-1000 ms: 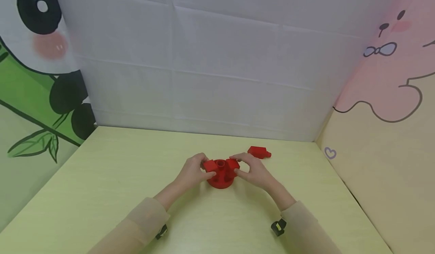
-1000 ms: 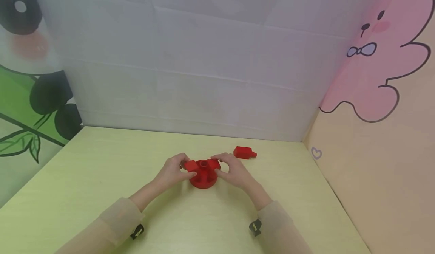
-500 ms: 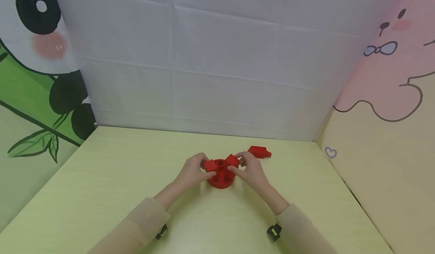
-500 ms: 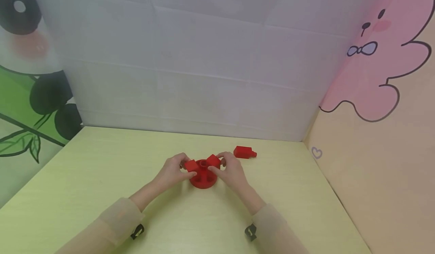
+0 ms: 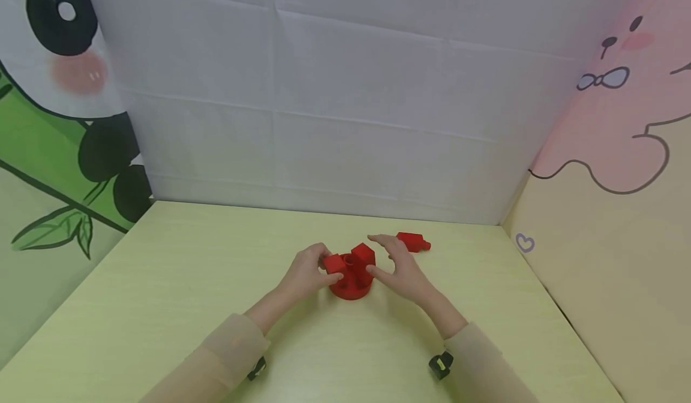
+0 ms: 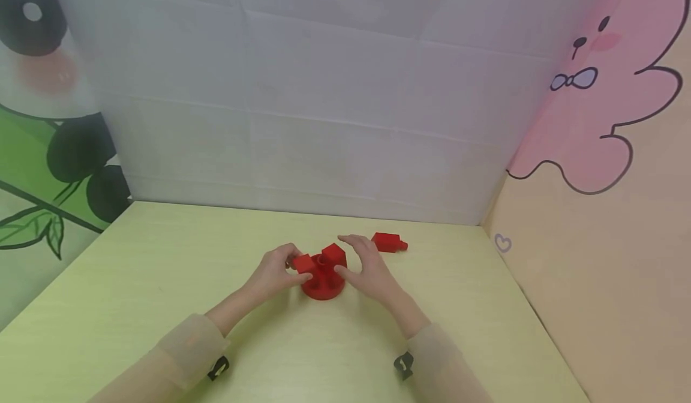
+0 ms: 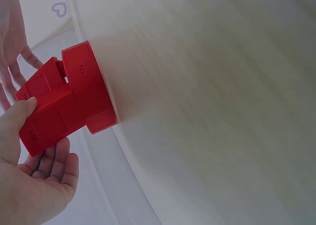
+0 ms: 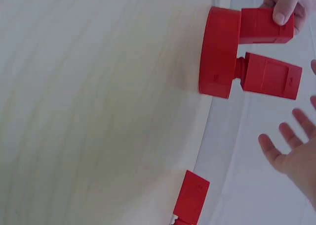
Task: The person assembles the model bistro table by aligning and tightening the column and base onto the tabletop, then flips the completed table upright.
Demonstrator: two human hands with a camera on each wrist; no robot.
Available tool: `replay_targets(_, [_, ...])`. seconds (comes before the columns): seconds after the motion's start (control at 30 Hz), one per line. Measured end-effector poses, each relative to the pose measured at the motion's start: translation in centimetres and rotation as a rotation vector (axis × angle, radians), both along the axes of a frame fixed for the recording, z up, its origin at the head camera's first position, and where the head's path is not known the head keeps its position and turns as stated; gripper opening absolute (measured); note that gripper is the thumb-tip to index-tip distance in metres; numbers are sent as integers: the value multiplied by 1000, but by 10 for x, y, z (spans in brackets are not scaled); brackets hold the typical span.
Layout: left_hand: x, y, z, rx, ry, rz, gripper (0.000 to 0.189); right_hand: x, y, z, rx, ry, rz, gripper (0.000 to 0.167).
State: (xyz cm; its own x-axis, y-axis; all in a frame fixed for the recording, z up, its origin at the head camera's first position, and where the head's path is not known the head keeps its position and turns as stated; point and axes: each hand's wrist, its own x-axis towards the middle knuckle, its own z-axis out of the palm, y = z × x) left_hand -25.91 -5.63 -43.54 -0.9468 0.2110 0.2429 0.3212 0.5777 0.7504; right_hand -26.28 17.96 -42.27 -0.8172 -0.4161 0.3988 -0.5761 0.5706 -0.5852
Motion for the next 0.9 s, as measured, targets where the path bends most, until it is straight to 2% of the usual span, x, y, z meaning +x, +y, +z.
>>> replay_targets(0.1, [0,0,0,1,3,-2,29,-4,5,-1,50,64,94,52])
replay_targets(0.2, [1,-1,0,2,0,-1,29,-10,6,-2,101,93,158,51])
replay_targets(0.43, [1,-1,1,-10,-1,2,29,-18,3,-6,154,90,225,45])
replay_targets(0.7, [0,-2,0,-7,-1,-2,30,-21,0,-10,150,110,168,43])
replay_targets(0.9, [0,-3,0,7,-4,-4,29,-19,-3,-9,163,138,47,41])
